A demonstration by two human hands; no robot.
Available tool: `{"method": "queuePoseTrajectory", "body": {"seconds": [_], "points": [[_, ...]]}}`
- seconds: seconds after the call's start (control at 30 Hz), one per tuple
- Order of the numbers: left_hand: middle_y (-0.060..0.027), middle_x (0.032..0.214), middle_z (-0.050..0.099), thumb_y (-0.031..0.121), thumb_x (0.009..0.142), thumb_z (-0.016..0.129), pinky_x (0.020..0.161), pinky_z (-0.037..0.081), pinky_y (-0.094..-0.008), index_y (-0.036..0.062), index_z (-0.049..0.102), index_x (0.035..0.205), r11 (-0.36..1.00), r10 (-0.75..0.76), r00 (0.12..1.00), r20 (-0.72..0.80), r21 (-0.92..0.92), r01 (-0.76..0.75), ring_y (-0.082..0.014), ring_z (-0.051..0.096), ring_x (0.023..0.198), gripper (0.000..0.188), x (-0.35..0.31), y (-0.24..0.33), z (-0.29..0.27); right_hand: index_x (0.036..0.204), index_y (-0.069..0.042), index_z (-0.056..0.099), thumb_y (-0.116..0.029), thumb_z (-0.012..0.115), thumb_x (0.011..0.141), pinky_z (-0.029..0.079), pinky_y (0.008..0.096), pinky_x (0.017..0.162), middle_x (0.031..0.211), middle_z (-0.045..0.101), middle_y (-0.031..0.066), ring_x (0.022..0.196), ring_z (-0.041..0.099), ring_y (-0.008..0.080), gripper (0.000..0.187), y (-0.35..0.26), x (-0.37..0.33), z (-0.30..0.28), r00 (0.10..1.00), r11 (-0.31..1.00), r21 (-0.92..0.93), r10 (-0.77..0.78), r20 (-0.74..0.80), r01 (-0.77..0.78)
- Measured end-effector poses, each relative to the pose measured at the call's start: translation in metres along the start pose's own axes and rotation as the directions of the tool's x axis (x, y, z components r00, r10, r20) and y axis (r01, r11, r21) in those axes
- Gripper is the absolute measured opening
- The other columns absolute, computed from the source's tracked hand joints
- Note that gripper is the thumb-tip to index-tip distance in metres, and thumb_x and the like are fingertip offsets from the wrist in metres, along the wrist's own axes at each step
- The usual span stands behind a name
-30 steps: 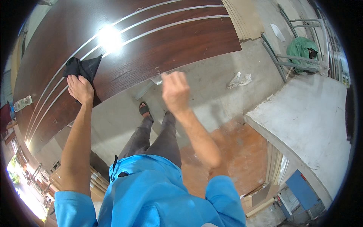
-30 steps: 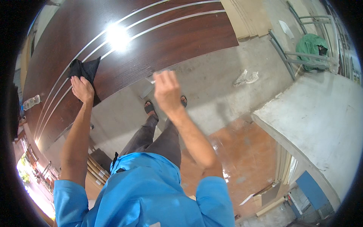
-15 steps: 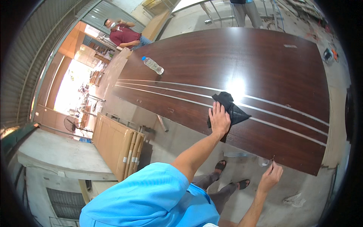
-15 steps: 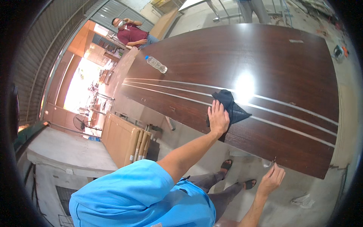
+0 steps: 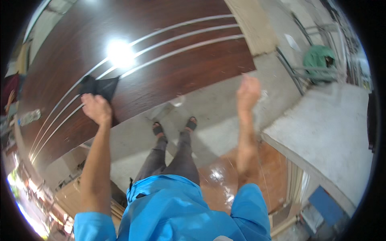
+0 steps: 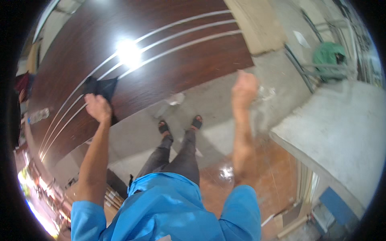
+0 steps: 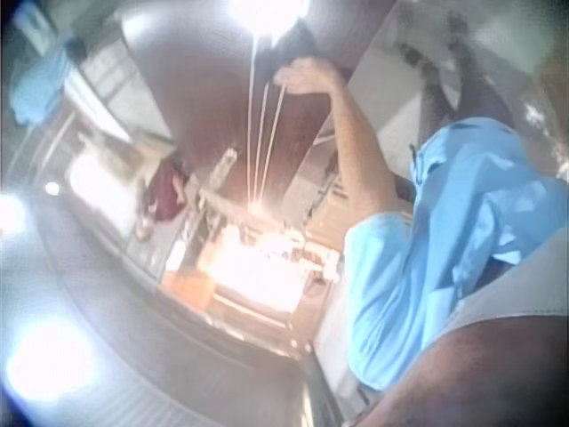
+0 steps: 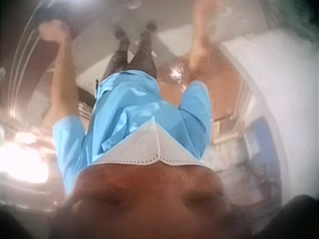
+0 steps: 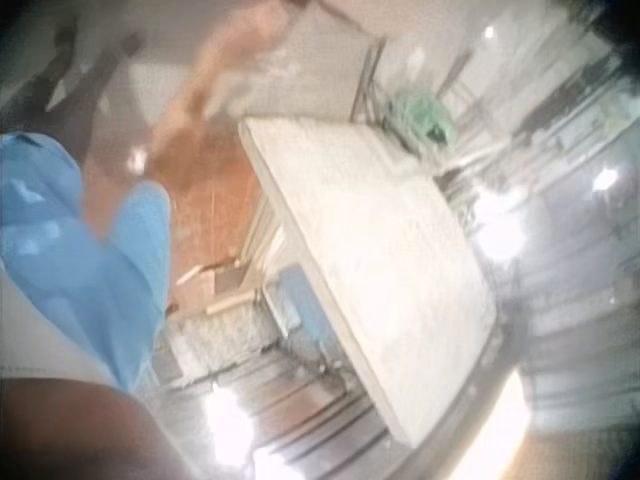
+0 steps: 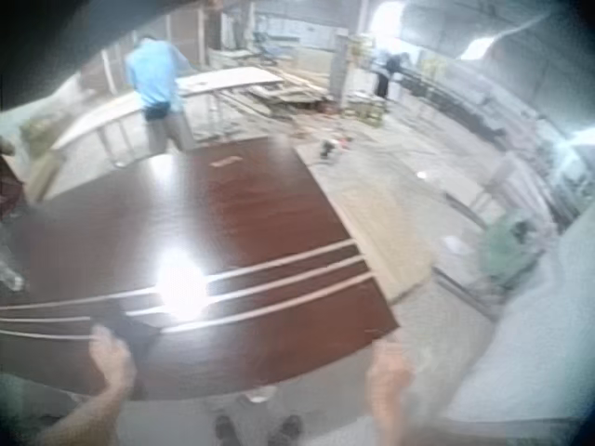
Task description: The person scrapes glue residue from a large wooden panel using a metal scraper, then wipes the surface with a black cloth. The person works along the seams between metal strips, removing excess adhesive and cleaning the panel.
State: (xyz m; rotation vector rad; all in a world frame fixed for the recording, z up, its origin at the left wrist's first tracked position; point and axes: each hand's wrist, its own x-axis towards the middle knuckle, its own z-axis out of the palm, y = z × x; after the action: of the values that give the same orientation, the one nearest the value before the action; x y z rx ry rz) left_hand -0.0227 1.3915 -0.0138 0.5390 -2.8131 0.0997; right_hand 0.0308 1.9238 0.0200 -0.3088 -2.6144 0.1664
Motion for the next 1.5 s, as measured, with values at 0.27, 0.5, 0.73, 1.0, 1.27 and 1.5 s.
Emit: {"method": "queuePoseTrajectory", "body": {"seconds": [0.27,0.5,0.73,1.0,1.27,1.5], "points": [[-0.0173,0.165,0.043,0.033,0.107,0.038,0.126,0.023,-0.0511,-0.0032,0.053,0.149,0.995,-0.078,0.995,0.057,-0.051,0.081,-0.0308,0.032,0.157,0.057,-0.001,-0.010,0.007,0.109,-0.008,0.074,-0.003,0.068,0.088,0.054,0.0422,0.078,0.092,0.065,0.0092,0.090,0.063,0.0297,0.023,-0.027,-0.001,-0.002,0.995,0.979,0.200,-0.017,-0.099,0.037],[-0.0187,0.165,0.042,0.034,0.107,0.039,0.127,0.022,-0.0506,-0.0039,0.051,0.149,0.992,-0.092,0.993,0.075,-0.073,0.098,-0.0313,0.031,0.157,0.058,0.001,-0.008,0.004,0.105,-0.004,0.074,-0.001,0.069,0.085,0.051,0.0428,0.072,0.086,0.060,0.0095,0.083,0.059,0.0293,0.022,-0.137,-0.058,-0.004,0.982,0.914,0.369,-0.188,0.014,0.170],[-0.0194,0.164,0.043,0.035,0.106,0.040,0.127,0.022,-0.0512,-0.0044,0.052,0.149,0.990,-0.087,0.993,0.077,-0.108,0.096,-0.0315,0.032,0.157,0.060,0.001,-0.009,0.004,0.107,-0.003,0.073,0.001,0.069,0.088,0.049,0.0427,0.069,0.085,0.059,0.0089,0.081,0.058,0.0283,0.020,-0.096,-0.041,-0.002,0.998,0.971,0.241,0.008,-0.066,0.008],[-0.0204,0.164,0.043,0.037,0.106,0.040,0.126,0.022,-0.0531,-0.0029,0.052,0.148,0.988,-0.064,0.996,0.054,-0.139,0.071,-0.0330,0.032,0.157,0.060,0.002,-0.011,0.005,0.105,-0.004,0.074,0.000,0.070,0.089,0.050,0.0408,0.066,0.084,0.060,0.0083,0.078,0.060,0.0271,0.016,-0.180,-0.105,0.004,0.990,0.869,0.476,-0.139,-0.028,0.135],[-0.0200,0.165,0.042,0.038,0.106,0.039,0.126,0.021,-0.0541,-0.0024,0.049,0.151,0.984,-0.054,0.996,0.065,-0.165,0.064,-0.0336,0.031,0.157,0.061,0.001,-0.010,0.002,0.095,-0.002,0.072,-0.001,0.071,0.093,0.050,0.0407,0.069,0.085,0.060,0.0091,0.081,0.060,0.0285,0.003,-0.128,-0.072,0.030,0.959,0.946,0.321,0.132,-0.252,-0.046],[-0.0187,0.167,0.038,0.039,0.107,0.037,0.127,0.020,-0.0519,-0.0029,0.048,0.152,0.987,-0.078,0.991,0.110,-0.130,0.093,-0.0334,0.028,0.158,0.063,0.005,-0.007,-0.005,0.103,-0.006,0.076,-0.001,0.073,0.089,0.052,0.0377,0.072,0.090,0.065,0.0077,0.083,0.063,0.0242,0.015,-0.178,-0.103,0.028,0.976,0.839,0.529,-0.010,-0.219,0.127]]}}
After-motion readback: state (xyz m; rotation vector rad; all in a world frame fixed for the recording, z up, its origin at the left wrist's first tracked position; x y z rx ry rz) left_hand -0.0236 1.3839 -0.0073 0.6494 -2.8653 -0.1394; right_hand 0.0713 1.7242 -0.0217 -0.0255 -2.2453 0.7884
